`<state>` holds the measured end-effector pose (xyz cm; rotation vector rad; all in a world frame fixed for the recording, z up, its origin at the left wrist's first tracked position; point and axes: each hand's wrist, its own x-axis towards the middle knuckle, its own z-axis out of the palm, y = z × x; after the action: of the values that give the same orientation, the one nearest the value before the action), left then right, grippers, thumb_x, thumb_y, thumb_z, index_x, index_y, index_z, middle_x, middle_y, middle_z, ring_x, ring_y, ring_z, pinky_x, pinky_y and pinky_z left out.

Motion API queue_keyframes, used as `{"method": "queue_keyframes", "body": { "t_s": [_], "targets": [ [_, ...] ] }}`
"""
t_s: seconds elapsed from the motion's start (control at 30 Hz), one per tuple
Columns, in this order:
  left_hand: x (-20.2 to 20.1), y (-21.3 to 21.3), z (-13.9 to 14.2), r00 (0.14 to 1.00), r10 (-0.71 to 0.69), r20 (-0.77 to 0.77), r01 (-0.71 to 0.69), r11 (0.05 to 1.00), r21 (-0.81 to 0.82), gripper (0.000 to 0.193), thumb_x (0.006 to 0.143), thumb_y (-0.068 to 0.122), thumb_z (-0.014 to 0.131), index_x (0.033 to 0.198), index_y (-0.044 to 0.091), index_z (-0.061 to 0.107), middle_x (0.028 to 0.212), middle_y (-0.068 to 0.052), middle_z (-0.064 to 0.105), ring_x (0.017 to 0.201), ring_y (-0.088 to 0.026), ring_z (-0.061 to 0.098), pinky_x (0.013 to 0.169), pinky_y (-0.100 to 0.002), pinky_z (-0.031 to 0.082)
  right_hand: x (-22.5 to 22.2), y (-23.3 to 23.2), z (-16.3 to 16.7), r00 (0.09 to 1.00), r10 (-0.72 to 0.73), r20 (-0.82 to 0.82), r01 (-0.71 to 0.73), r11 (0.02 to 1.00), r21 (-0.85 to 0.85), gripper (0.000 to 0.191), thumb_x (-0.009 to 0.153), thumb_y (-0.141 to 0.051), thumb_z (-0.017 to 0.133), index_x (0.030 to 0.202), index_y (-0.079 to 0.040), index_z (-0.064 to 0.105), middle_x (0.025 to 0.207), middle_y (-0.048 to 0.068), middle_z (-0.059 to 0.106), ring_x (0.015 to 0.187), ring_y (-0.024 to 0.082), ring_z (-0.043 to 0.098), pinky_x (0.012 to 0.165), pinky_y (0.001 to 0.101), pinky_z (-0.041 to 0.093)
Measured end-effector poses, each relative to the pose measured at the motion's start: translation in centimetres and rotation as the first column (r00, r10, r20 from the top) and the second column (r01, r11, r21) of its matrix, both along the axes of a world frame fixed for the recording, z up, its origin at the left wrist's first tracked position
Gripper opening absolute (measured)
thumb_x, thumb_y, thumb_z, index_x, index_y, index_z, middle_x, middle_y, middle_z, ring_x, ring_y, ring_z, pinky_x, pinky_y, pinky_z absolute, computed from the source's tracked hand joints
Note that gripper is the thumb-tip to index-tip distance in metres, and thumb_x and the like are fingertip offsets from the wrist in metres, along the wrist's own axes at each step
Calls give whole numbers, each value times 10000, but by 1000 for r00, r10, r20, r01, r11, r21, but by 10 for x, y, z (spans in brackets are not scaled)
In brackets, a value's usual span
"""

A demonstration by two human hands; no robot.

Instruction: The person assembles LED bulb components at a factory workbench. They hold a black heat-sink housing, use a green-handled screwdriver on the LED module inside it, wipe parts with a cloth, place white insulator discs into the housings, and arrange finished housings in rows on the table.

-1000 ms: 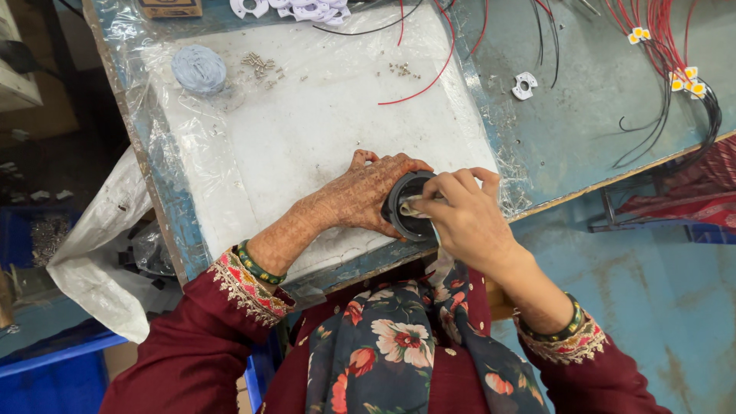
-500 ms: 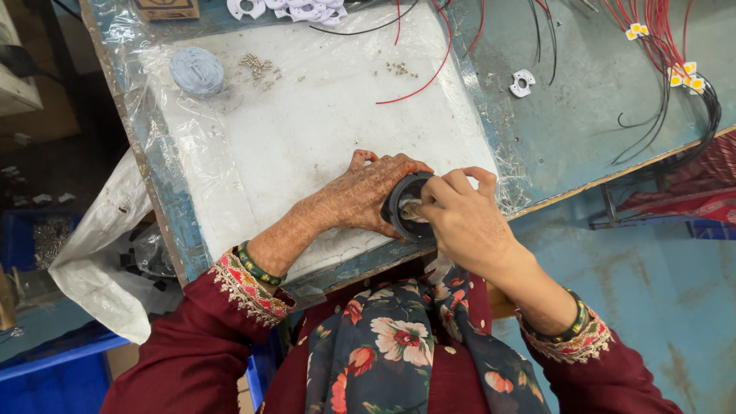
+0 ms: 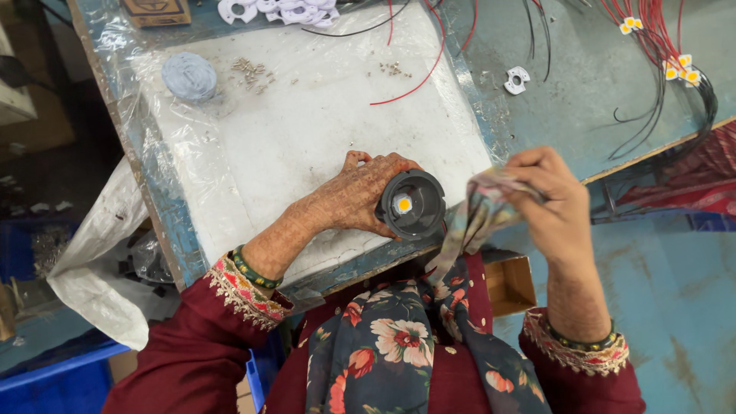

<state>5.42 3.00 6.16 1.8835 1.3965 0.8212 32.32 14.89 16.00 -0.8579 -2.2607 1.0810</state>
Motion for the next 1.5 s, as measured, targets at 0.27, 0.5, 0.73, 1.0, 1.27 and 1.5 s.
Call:
{"method": "queue_keyframes", "body": {
  "t_s": [0.27, 0.5, 0.73, 1.0, 1.27, 1.5],
  "targets": [
    [-6, -1, -3, 1000, 4, -22, -4, 1000, -6, 1026, 531, 497, 977, 1395, 251, 481, 1310, 14, 597, 1281, -185, 532, 1063, -526, 241, 33, 17, -37, 878, -329, -347, 142, 873, -467, 121, 1062, 32, 660, 1178, 16, 691, 1066, 17, 691, 926, 79, 600, 853, 218, 470],
    [-5, -1, -3, 999, 23, -25, -24, 1000, -15, 1058, 483, 507, 980, 1387, 254, 493, 1304, 23, 608, 1261, -184, 539, 1053, -519, 245, 3, -9, -20, 882, -407, -238, 299, 873, -385, 118, 1069, -17, 580, 1157, -41, 654, 1025, 33, 691, 849, 90, 674, 682, 237, 523],
    [-8, -2, 0, 1000, 4, -9, -4, 1000, -19, 1033, 530, 503, 970, 1406, 236, 490, 1314, 23, 611, 1274, -172, 548, 1067, -508, 246, -46, -64, -29, 992, -102, 78, 86, 978, 191, 159, 1007, -14, 624, 1159, -31, 667, 847, 88, 732, 685, 130, 699, 626, 288, 542],
    [-6, -1, 0, 1000, 16, -25, -17, 1000, -22, 999, 549, 447, 959, 1399, 229, 481, 1333, 8, 587, 1275, -184, 539, 1074, -538, 230, -46, -93, -30, 981, 190, 36, -190, 911, 365, 274, 872, 98, 599, 1083, -46, 701, 1065, 86, 790, 955, 219, 732, 841, 313, 535],
    [-9, 1, -8, 999, 10, -49, -10, 1000, 0, 998, 546, 492, 965, 1374, 230, 472, 1331, 9, 587, 1269, -185, 545, 1067, -546, 243, -14, -70, -48, 921, 371, 115, -325, 571, 754, 215, 901, 18, 690, 1112, -18, 708, 1130, 111, 763, 1122, 250, 733, 928, 349, 540],
    [-12, 1, -18, 1000, 21, -10, -22, 999, -29, 1092, 497, 529, 987, 1410, 254, 457, 1359, 49, 590, 1319, -171, 524, 1123, -541, 200, 32, -46, -58, 981, -138, -137, 166, 960, 227, 187, 1025, 27, 567, 1185, -16, 653, 1090, 123, 754, 972, 172, 735, 858, 309, 585]
  ]
}}
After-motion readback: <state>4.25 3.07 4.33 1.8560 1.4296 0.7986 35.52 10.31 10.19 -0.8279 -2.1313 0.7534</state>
